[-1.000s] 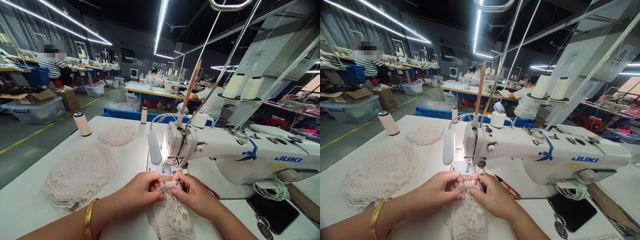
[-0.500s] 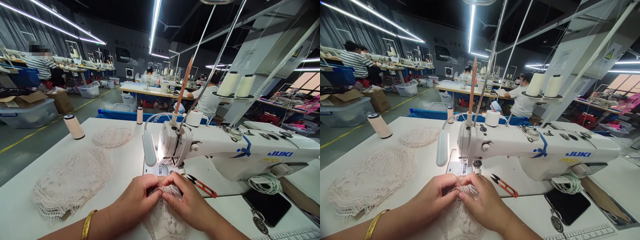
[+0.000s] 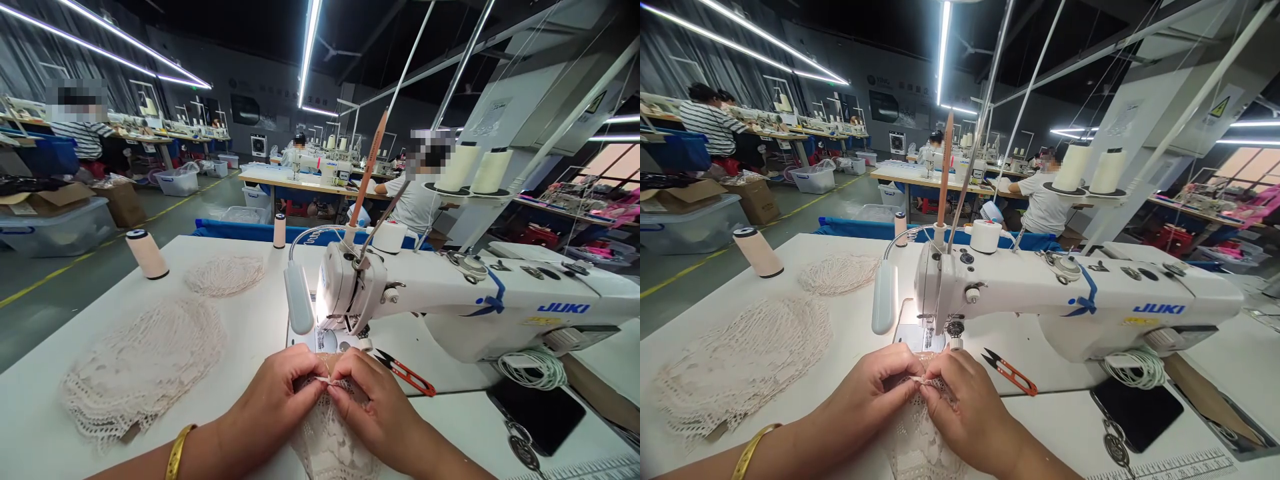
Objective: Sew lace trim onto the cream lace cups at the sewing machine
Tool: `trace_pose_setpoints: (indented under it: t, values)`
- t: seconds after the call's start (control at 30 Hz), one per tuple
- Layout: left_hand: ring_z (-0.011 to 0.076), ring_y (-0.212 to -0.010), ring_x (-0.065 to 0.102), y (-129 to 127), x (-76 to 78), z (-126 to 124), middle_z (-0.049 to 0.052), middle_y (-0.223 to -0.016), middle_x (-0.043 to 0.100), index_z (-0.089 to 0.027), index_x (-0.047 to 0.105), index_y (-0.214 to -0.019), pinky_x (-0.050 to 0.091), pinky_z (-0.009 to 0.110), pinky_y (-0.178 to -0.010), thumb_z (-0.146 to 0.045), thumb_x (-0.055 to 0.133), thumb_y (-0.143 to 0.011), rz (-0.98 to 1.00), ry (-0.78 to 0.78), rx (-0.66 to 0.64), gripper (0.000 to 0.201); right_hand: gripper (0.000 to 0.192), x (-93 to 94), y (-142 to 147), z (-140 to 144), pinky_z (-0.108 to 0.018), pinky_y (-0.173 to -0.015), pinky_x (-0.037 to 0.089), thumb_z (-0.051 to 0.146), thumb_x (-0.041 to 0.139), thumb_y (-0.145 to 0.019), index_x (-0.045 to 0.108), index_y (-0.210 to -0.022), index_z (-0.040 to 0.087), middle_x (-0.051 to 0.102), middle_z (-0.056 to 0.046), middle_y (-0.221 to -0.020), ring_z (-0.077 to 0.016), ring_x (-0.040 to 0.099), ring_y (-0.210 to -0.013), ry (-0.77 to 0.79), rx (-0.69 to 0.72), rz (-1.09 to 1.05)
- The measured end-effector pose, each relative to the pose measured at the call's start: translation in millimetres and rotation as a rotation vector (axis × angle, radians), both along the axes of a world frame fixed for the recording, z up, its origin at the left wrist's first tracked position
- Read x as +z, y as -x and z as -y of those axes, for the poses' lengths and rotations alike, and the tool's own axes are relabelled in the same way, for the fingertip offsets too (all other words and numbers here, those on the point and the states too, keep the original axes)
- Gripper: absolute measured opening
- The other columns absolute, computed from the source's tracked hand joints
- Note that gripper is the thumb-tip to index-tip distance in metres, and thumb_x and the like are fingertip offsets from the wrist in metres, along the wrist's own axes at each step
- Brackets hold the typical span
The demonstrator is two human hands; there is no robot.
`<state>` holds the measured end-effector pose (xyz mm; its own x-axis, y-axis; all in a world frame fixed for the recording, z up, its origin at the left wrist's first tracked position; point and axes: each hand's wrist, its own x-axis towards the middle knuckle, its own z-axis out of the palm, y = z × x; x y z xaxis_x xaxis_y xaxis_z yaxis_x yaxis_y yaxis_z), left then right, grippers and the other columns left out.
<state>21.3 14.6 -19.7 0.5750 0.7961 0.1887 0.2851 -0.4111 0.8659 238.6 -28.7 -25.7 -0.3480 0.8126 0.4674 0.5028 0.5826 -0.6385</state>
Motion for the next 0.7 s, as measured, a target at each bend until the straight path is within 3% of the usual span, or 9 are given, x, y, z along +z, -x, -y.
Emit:
trace_pose_setpoints:
  t: [0.2,0.4,0.57,0.7]
  values:
    - [0.0154,-0.078,0.061,-1.1,2.6,1.9,-0.002,-0.082,0.069,-0.024,0.078,-0.087,0.043,0.027,-0.071,-0.023,0.059,-0.099,0.052,-0.062,-0.024,0.023,0.010,0.3,-1.5,2.7,-0.028,-0.083,0.050,0.027,0.062,-0.107,0.059,-0.117,0.031,0.072,0.003,-0.105,-0.0177,0.068,-0.095,0.006,-0.021,-0.002]
    - [0.0171,-0.080,0.063,-0.6,2.7,2.6,0.000,-0.085,0.071,-0.023,0.078,-0.088,0.045,0.028,-0.074,-0.027,0.061,-0.098,0.028,-0.044,-0.010,0.021,0.009,3.7,-0.2,1.5,-0.026,-0.078,0.049,0.021,0.058,-0.108,0.060,-0.104,0.030,0.070,0.005,-0.096,-0.0156,0.066,-0.086,-0.052,-0.010,-0.021]
    - [0.0177,-0.081,0.062,-2.4,8.2,6.9,0.000,-0.093,0.075,-0.029,0.081,-0.116,0.045,0.029,-0.074,-0.029,0.062,-0.097,0.042,0.040,-0.018,0.026,0.015,2.3,-0.7,0.9,-0.026,-0.080,0.051,0.016,0.059,-0.105,0.064,-0.105,0.030,0.072,0.004,-0.098,-0.0160,0.066,-0.090,-0.096,-0.044,-0.022]
    - [0.0180,-0.074,0.055,-4.6,8.9,6.2,0.000,-0.081,0.065,-0.024,0.080,-0.106,0.042,0.029,-0.067,-0.042,0.064,-0.097,0.038,0.164,0.019,0.026,0.017,1.7,0.2,0.8,-0.027,-0.078,0.051,0.015,0.060,-0.105,0.066,-0.106,0.031,0.071,0.004,-0.096,-0.0166,0.066,-0.089,-0.132,-0.083,-0.039]
